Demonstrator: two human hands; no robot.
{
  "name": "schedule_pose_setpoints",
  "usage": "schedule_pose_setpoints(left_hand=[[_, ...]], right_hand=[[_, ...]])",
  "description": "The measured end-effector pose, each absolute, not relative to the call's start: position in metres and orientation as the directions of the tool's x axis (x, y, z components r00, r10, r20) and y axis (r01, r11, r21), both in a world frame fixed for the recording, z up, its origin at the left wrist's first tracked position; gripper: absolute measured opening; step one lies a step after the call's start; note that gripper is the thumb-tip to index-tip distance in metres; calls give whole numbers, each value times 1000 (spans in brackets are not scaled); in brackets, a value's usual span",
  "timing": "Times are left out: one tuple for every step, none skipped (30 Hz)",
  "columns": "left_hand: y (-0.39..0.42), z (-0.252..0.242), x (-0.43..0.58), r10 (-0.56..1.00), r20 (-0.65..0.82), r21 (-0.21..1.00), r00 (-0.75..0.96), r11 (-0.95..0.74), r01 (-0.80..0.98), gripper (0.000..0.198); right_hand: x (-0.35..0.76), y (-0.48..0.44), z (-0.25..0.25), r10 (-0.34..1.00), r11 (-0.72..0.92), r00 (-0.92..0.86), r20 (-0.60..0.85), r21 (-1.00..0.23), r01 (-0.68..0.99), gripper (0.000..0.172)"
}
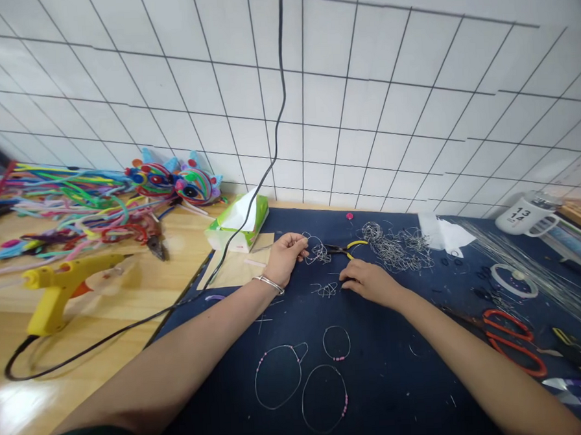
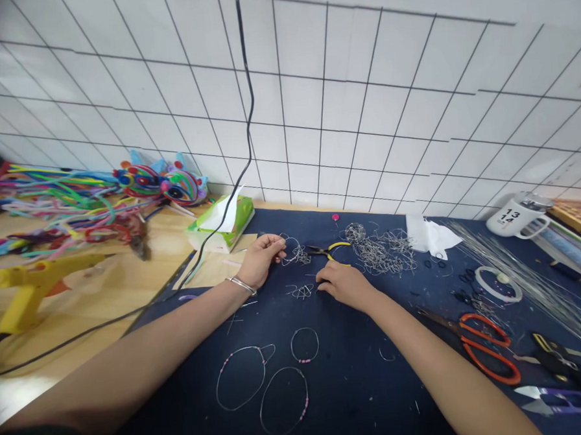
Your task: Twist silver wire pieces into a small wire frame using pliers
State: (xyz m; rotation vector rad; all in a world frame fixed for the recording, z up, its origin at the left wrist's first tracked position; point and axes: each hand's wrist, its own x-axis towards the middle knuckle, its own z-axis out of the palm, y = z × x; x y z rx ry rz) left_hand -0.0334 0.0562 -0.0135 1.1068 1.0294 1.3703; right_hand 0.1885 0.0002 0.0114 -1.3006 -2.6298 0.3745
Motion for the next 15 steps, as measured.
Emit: schedule_pose_setpoints(left_hand=[[55, -13, -34, 996, 83, 977, -23, -86, -196, 25], [54, -13, -34, 996, 88, 977, -22, -91, -191, 25], [54, -13, -34, 995, 94, 978, -21, -97, -185, 25], [53, -13, -34, 995, 101, 979, -20, -103, -178, 25], [53, -13, -34, 994, 107, 979, -21, -109, -172, 25], [53, -14, -34, 993, 112, 979, -20, -114, -166, 25], [52, -14, -34, 993, 115, 980, -19, -116, -161, 25], [51, -14, -34, 993, 114, 981, -17, -116, -156, 25], [51, -14, -34, 994, 112, 982, -18, -113, -154, 25], [50, -13, -34, 994, 108, 982, -18, -110, -153, 25], [48, -13, -34, 994, 104, 982, -18, -106, -154, 25], [47, -12, -34, 995, 102, 982, -17, -103, -155, 25], [46, -12, -34, 995, 101, 982, -18, -103, -158, 25], [44, -11, -34, 995, 102, 982, -18, -103, -160, 24], [43, -11, -33, 994, 104, 981, -18, -106, -161, 24]], right_hand=[[190, 0, 11, 790, 599, -610, 63, -291, 746, 17], [192, -1, 10, 778, 617, -623, 75, -272, 738, 16], [194, -2, 10, 763, 639, -641, 85, -248, 728, 16], [195, -4, 11, 744, 664, -662, 93, -215, 716, 16], [197, -6, 11, 723, 689, -684, 98, -173, 704, 17], [198, -8, 12, 702, 712, -706, 97, -123, 691, 18], [198, -9, 13, 684, 730, -724, 93, -65, 681, 19], [197, -11, 14, 670, 740, -737, 87, -1, 673, 20], [196, -12, 15, 660, 744, -747, 80, 63, 665, 22], [194, -13, 15, 654, 743, -753, 74, 122, 658, 23], [192, -13, 15, 650, 740, -757, 70, 169, 651, 24], [190, -14, 15, 647, 736, -759, 67, 204, 646, 24], [189, -14, 16, 649, 731, -758, 66, 223, 645, 23], [188, -15, 16, 651, 728, -757, 64, 231, 646, 23], [188, -16, 18, 658, 721, -750, 63, 233, 652, 23]])
